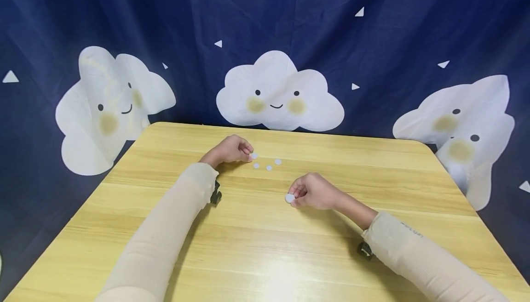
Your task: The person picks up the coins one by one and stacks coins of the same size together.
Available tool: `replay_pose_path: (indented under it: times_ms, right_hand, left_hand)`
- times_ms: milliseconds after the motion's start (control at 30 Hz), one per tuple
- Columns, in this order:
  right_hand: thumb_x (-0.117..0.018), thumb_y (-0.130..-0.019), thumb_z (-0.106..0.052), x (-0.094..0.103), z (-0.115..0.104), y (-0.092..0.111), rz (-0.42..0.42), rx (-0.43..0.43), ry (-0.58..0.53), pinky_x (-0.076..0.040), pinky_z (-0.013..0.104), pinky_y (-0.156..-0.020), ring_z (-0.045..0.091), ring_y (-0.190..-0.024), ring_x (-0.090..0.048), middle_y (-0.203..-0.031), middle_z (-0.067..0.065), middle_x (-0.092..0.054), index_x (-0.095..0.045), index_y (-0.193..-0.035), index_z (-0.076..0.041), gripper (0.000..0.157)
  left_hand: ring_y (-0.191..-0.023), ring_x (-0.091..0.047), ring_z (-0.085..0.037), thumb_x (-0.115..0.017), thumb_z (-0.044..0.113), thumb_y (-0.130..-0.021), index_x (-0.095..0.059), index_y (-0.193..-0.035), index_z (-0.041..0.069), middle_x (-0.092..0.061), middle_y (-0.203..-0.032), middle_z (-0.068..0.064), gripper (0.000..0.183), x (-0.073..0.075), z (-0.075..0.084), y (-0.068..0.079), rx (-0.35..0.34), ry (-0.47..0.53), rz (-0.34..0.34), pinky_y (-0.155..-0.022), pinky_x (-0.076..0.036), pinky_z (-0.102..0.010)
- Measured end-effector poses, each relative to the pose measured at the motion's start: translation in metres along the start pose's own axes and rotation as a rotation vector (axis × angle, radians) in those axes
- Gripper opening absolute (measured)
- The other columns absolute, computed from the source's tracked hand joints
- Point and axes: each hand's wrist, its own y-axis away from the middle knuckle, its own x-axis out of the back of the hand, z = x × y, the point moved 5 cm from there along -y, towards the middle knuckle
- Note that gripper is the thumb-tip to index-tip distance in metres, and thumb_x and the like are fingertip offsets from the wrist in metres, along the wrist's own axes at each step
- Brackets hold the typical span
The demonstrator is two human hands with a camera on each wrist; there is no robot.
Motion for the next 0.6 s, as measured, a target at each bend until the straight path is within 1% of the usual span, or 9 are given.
replay_pose_path:
  times_ms: [133,233,467,600]
  right_hand:
    - [-0.084,-0.082,-0.001,0.0,0.001,0.0,-0.001,-0.005,-0.001,-0.057,0.024,-0.072,0.012,-0.078,-0.066,-0.085,0.0,-0.072,-0.073,-0.094,0.0,0.017]
    - [-0.084,-0.082,-0.001,0.0,0.002,0.0,-0.002,-0.01,0.001,-0.057,0.024,-0.072,0.012,-0.078,-0.066,-0.084,0.0,-0.071,-0.073,-0.094,0.0,0.017]
    - [-0.084,-0.081,-0.001,0.001,0.0,0.0,0.001,-0.005,0.003,-0.057,0.024,-0.072,0.012,-0.077,-0.065,-0.084,0.001,-0.071,-0.073,-0.094,-0.001,0.017]
    - [-0.084,-0.081,-0.001,0.001,-0.001,0.001,0.001,0.002,0.003,-0.057,0.024,-0.072,0.012,-0.077,-0.065,-0.084,0.001,-0.072,-0.073,-0.094,0.0,0.017]
  left_hand:
    - [-0.091,-0.063,-0.017,-0.083,0.018,-0.087,-0.075,-0.109,0.004,-0.072,-0.097,-0.005,0.028,-0.002,0.002,-0.004,0.0,-0.021,-0.006,-0.081,-0.05,-0.027]
    - [-0.09,-0.062,-0.016,-0.083,0.017,-0.088,-0.075,-0.108,0.004,-0.072,-0.095,-0.004,0.026,-0.003,0.004,-0.006,-0.006,-0.038,-0.015,-0.082,-0.049,-0.027]
    - [-0.087,-0.06,-0.015,-0.081,0.013,-0.089,-0.076,-0.103,0.004,-0.07,-0.09,-0.002,0.018,-0.003,0.01,-0.004,-0.039,-0.075,-0.034,-0.084,-0.048,-0.028]
    - [-0.087,-0.06,-0.015,-0.079,0.012,-0.09,-0.075,-0.102,0.004,-0.07,-0.091,-0.002,0.015,-0.004,0.009,-0.003,-0.066,-0.087,-0.053,-0.082,-0.049,-0.027]
